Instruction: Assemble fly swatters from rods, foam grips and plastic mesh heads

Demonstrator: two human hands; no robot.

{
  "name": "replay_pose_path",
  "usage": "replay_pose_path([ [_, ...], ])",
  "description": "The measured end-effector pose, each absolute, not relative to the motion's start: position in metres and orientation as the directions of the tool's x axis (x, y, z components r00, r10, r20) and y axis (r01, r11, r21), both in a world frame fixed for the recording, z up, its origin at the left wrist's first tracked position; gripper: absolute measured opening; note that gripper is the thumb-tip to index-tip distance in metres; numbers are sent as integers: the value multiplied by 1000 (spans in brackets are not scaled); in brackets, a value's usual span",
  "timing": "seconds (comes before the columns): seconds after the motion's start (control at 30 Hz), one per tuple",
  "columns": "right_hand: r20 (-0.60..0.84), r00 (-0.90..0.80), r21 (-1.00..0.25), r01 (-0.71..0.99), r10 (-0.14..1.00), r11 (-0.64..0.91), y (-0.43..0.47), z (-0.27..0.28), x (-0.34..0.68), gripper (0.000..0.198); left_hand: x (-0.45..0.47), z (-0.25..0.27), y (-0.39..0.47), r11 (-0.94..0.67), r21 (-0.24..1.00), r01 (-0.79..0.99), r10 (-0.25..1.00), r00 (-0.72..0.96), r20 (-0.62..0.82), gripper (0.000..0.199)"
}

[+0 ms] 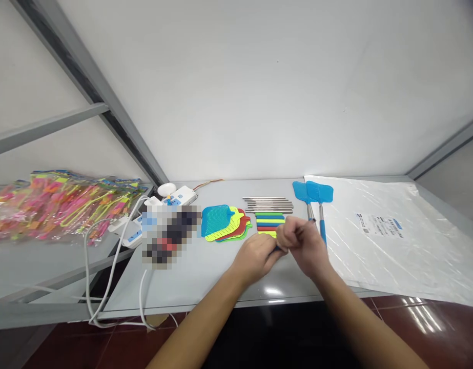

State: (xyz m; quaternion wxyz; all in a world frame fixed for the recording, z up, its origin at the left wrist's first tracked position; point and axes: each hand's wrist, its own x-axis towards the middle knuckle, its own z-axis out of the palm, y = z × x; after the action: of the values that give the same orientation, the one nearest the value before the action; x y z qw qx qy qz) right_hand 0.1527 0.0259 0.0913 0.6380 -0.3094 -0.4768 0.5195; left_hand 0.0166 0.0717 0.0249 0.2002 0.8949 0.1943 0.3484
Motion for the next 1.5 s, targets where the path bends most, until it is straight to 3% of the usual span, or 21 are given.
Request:
replay_pose_path([
  [0.1, 306, 20, -904, -307, 952, 297, 24, 86, 146, 46, 15, 29, 70, -838, 506, 203, 503, 647, 573, 25],
  [0.3, 385, 42, -844, -388, 922, 370, 31, 113, 149, 47, 7, 46, 62, -788, 555, 266, 598, 544, 589, 22],
  [0.57, 367, 100, -802, -470, 925, 369, 40, 120, 140, 46, 10, 88, 38, -551, 758, 350, 767, 569, 296, 25],
  [0.7, 314, 106, -795, -513, 943, 322, 42, 119, 128, 46, 10, 98, 35, -483, 817, 316, 793, 555, 253, 36],
  [1.13, 211, 48, -804, -559, 976, 201, 45, 98, 108, 45, -2, 89, 29, -402, 870, 286, 843, 487, 229, 36],
  [1.3, 133, -119, -929, -361, 984, 82, 45, 82, 85, 46, -28, 77, 25, -291, 915, 279, 896, 415, 158, 28],
  [1.4, 69, -320, -990, -141, 945, 25, 45, 82, 74, 26, -54, 70, 19, -104, 975, 197, 933, 358, 28, 25],
  [1.5, 70, -521, -969, 167, 851, 182, 60, 88, 74, 41, -77, 62, 15, 128, 990, -55, 942, 318, -104, 29],
])
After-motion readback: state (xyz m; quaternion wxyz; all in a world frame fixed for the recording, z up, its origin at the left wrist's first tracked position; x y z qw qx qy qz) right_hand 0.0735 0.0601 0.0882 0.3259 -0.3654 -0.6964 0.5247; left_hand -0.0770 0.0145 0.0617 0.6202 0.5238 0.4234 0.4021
